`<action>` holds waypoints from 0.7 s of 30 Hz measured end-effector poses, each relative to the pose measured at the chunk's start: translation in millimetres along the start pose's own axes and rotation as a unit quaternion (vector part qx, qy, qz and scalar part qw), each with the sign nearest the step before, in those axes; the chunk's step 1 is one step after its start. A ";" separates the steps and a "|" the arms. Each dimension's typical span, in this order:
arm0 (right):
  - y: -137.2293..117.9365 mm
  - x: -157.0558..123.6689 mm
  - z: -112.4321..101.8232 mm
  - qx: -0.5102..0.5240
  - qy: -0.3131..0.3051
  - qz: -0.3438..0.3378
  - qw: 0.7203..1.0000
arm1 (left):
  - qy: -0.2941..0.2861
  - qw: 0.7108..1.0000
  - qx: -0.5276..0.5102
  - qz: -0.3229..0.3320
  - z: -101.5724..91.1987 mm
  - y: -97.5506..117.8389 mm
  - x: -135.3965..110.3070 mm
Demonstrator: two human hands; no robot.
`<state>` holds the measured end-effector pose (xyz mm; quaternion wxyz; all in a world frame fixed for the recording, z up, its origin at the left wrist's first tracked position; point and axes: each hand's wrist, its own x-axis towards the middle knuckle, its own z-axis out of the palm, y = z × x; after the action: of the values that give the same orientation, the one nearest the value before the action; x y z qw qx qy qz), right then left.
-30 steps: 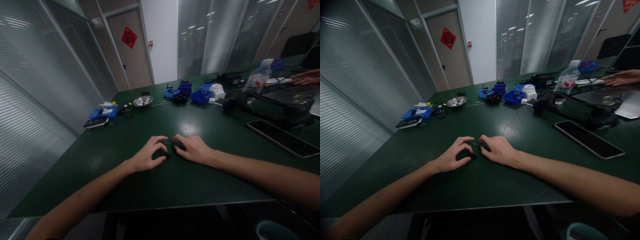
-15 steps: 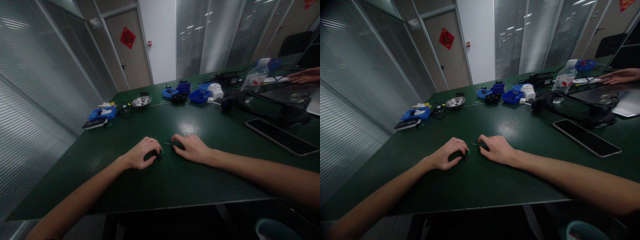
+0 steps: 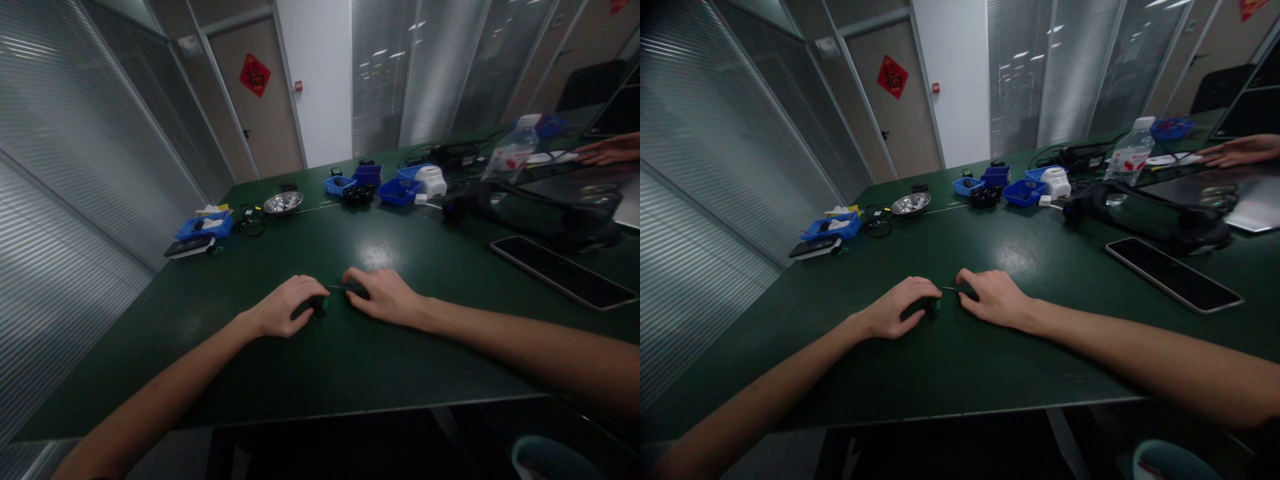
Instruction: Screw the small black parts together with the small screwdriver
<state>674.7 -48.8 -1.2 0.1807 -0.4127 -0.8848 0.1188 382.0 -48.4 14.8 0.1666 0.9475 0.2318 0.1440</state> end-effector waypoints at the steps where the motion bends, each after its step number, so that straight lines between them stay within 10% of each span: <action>1: -0.3 0.0 -0.1 -0.003 0.001 0.000 1.000 | -0.003 1.000 0.005 0.002 0.4 -0.2 0.1; 21: 1.3 1.0 2.0 -0.009 0.006 0.005 1.000 | 0.072 0.990 0.075 -0.097 11.2 -11.4 2.2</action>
<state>674.1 -47.3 -3.3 0.1812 -0.4195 -0.8828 0.1089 383.3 -40.6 0.8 0.0910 0.9175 0.3441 0.1776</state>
